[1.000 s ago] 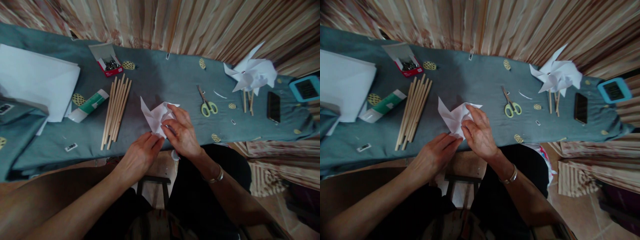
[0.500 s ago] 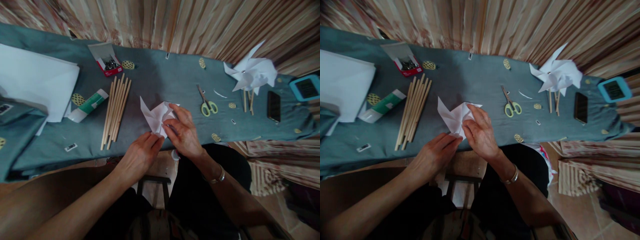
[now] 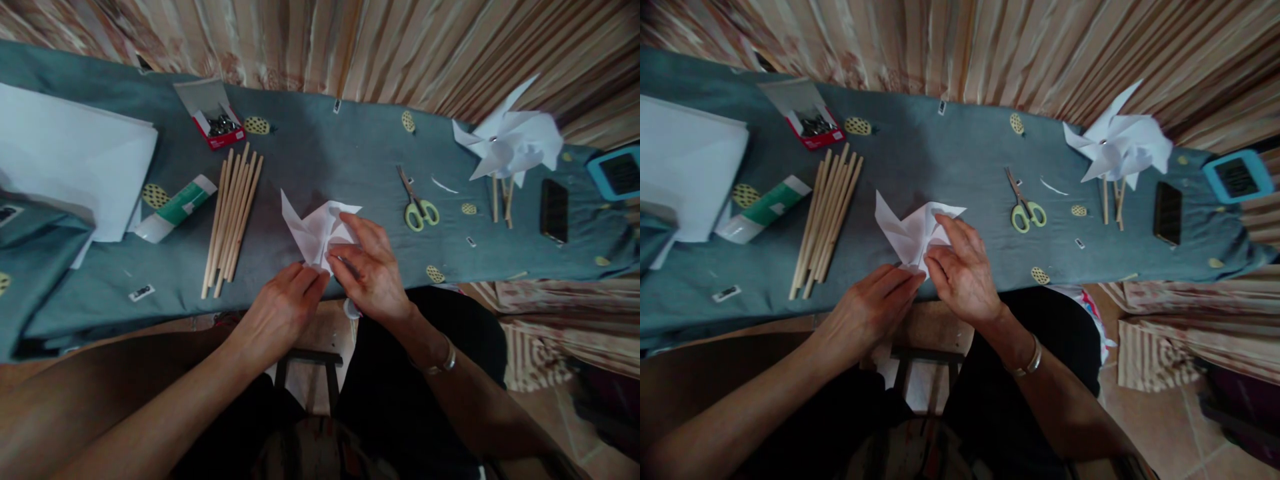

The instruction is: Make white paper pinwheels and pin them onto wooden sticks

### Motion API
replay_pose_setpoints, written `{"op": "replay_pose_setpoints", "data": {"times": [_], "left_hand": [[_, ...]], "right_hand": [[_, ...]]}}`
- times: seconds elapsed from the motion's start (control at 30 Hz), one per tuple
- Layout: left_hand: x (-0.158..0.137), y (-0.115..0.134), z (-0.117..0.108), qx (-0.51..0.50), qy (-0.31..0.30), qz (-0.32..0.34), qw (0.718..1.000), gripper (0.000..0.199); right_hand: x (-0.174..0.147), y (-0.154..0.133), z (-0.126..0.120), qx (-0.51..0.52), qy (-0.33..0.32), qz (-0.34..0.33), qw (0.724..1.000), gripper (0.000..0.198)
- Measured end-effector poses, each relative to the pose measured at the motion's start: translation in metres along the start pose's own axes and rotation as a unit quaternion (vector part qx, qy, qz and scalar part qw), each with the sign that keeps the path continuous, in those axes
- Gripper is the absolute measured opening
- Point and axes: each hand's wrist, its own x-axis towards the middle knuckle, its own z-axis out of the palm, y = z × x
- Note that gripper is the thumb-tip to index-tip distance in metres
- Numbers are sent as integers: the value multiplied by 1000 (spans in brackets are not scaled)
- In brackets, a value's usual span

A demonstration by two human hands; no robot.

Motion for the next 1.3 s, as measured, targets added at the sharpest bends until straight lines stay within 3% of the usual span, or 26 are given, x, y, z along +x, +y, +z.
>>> {"op": "replay_pose_setpoints", "data": {"times": [0.4, 0.67, 0.9, 1.3], "left_hand": [[-1, 1, 1, -24, 16, -2, 1000, 21], [-5, -2, 9, -131, 70, -64, 987, 24], [0, -1, 4, -178, 77, -84, 977, 21], [-2, -2, 8, -179, 90, -94, 975, 21]], "right_hand": [[1, -1, 2, 6, -3, 7, 1000, 18], [-1, -1, 3, 11, -7, 9, 1000, 19], [-1, -2, 2, 6, -11, 0, 1000, 18], [-1, -3, 4, -12, 2, -10, 1000, 17]]}}
